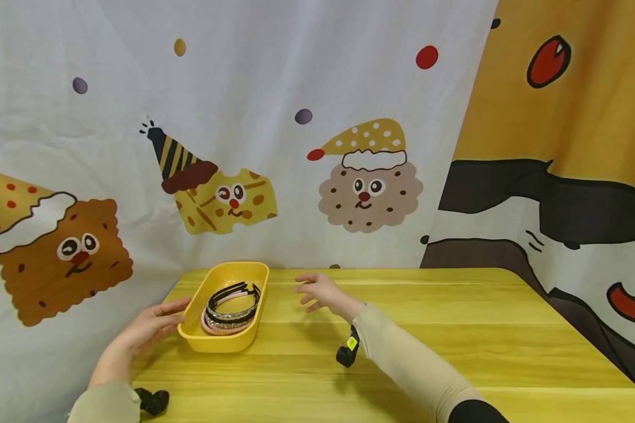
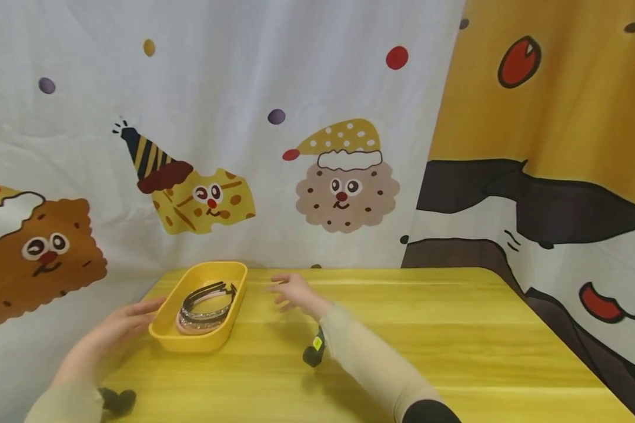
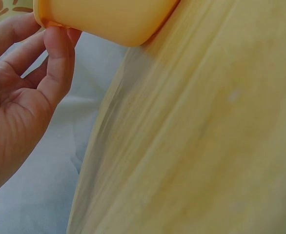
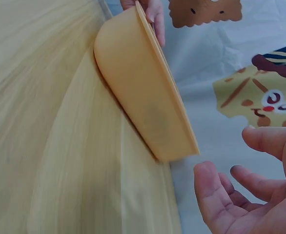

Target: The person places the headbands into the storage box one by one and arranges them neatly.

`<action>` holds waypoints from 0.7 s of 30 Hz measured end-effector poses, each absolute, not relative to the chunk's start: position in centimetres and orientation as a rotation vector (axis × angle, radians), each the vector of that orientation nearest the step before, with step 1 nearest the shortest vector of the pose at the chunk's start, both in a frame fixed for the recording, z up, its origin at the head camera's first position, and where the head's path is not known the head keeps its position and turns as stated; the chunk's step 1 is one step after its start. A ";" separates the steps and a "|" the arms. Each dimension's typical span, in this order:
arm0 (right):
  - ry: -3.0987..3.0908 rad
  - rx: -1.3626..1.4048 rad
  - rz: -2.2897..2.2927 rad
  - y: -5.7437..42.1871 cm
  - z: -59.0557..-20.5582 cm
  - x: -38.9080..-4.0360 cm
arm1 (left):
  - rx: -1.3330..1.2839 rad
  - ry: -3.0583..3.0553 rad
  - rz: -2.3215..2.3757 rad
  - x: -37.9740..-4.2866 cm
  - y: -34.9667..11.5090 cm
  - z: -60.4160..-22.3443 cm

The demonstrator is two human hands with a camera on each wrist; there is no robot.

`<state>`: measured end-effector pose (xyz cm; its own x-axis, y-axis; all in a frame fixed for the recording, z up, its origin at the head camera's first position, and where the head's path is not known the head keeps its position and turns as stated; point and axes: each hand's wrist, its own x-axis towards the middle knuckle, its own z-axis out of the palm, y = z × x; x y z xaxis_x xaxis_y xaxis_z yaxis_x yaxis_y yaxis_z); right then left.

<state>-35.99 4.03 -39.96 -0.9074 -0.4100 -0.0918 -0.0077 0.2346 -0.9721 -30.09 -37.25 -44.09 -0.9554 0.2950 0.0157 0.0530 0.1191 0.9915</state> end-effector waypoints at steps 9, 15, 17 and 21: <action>2.236 -0.361 -1.731 7.9 -40.3 -36.0 | 0.334 2.184 1.946 -30.1 -37.3 -43.6; 2.277 -0.345 -1.730 10.6 -40.6 -35.7 | 0.322 2.211 1.941 -30.1 -37.6 -43.7; 2.300 -0.353 -1.728 11.5 -40.7 -35.7 | 0.305 2.232 1.945 -30.1 -37.7 -43.7; 2.354 -0.356 -1.724 13.7 -40.7 -36.0 | 0.265 2.289 1.933 -30.0 -37.9 -43.3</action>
<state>-35.97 13.66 -40.68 -0.9507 -0.3096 -0.0196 -0.0747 0.2899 -0.9541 -30.02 -37.87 -43.33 -0.9757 0.2190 0.0117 0.0482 0.1621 0.9856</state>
